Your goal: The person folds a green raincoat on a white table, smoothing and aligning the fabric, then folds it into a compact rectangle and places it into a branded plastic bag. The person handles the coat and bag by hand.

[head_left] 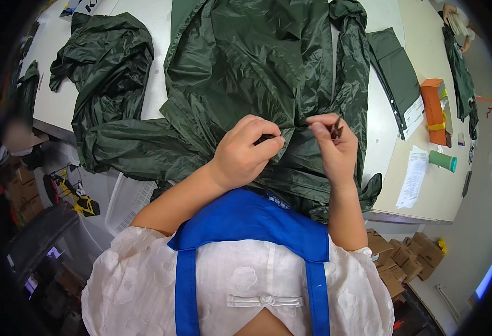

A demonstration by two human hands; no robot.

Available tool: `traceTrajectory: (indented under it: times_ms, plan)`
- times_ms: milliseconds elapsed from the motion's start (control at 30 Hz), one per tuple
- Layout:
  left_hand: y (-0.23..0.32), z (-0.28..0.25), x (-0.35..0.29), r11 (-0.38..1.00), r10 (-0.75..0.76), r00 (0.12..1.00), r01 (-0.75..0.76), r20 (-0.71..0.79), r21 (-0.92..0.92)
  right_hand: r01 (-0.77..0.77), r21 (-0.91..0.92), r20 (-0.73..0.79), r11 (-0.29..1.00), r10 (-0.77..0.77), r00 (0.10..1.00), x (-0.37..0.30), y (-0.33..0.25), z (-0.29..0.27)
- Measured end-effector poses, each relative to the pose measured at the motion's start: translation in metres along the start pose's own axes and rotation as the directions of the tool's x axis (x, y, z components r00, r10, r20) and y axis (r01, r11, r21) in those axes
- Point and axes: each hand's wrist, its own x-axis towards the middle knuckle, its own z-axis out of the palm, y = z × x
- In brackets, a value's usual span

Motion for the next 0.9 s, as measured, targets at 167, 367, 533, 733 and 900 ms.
traceTrajectory:
  times_ms: [167, 367, 533, 733, 900]
  plan:
    - [-0.001, 0.001, 0.001, 1.000, 0.003, 1.000, -0.003, 0.001, 0.014, 0.112, -0.297, 0.060, 0.948, -0.098, 0.993, 0.009, -0.013, 0.014]
    - [-0.004, -0.002, -0.001, 0.988, -0.132, 0.991, 0.129, -0.033, -0.088, -0.225, 0.116, 0.113, 0.967, 0.212, 0.971, 0.007, -0.011, 0.001]
    - [-0.002, -0.004, -0.003, 0.974, -0.198, 0.979, 0.190, -0.056, -0.123, -0.042, 0.149, 0.116, 0.988, 0.025, 0.993, 0.005, -0.001, -0.008]
    - [-0.001, -0.007, -0.001, 0.968, -0.225, 0.974, 0.218, -0.040, -0.121, 0.153, -0.206, 0.192, 0.966, -0.114, 0.975, 0.003, -0.004, -0.008]
    - [-0.001, -0.006, 0.000, 0.967, -0.232, 0.972, 0.227, -0.032, -0.113, 0.121, -0.166, 0.182, 0.979, -0.090, 0.979, 0.005, -0.001, -0.007]
